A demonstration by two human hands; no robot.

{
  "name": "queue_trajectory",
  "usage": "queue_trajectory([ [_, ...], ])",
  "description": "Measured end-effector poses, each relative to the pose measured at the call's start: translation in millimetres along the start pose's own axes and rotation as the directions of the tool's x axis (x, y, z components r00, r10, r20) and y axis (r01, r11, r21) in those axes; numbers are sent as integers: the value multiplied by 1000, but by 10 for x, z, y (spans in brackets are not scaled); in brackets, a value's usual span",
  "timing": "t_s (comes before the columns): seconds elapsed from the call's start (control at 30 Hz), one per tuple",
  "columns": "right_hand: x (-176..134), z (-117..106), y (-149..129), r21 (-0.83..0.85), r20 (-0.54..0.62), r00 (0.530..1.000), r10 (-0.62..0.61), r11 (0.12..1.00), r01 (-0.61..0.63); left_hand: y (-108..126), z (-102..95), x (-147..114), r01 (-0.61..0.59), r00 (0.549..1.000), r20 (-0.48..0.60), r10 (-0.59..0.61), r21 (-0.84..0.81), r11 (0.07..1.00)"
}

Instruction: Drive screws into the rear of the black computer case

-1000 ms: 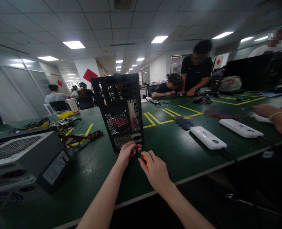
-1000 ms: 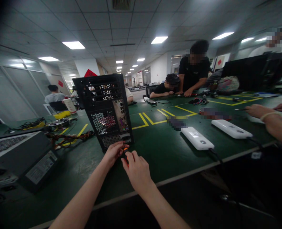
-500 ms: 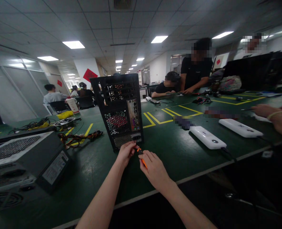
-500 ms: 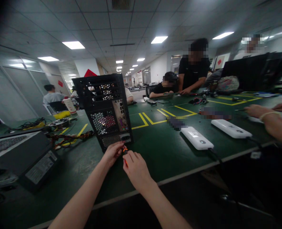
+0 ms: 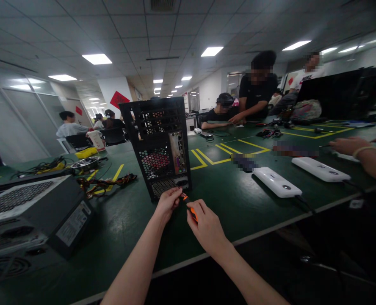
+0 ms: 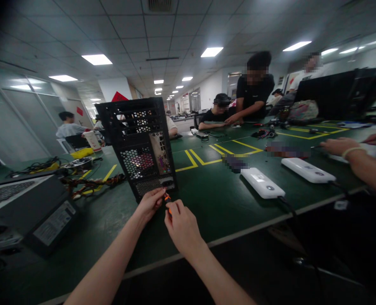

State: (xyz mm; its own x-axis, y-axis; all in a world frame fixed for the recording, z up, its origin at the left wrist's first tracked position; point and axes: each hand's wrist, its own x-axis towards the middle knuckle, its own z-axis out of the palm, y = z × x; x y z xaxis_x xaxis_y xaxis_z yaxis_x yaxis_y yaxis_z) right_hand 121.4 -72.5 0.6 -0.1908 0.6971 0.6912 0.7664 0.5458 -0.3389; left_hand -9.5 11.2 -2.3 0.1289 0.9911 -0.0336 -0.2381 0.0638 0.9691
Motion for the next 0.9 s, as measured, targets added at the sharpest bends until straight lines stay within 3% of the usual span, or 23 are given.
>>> queue_trajectory([
  [0.27, -6, -7, 4, -34, -21, 997, 75, 997, -76, 24, -10, -14, 15, 1000, 8, -15, -1, 1000],
  [0.63, -10, -15, -19, -53, 12, 1000, 3, 999, -2, 0, 11, 11, -18, 1000, -21, 18, 12, 1000],
  [0.9, -7, -9, -7, -100, -4, 998, 71, 992, -71, -5, -5, 15, -7, 1000, -11, 7, 12, 1000],
])
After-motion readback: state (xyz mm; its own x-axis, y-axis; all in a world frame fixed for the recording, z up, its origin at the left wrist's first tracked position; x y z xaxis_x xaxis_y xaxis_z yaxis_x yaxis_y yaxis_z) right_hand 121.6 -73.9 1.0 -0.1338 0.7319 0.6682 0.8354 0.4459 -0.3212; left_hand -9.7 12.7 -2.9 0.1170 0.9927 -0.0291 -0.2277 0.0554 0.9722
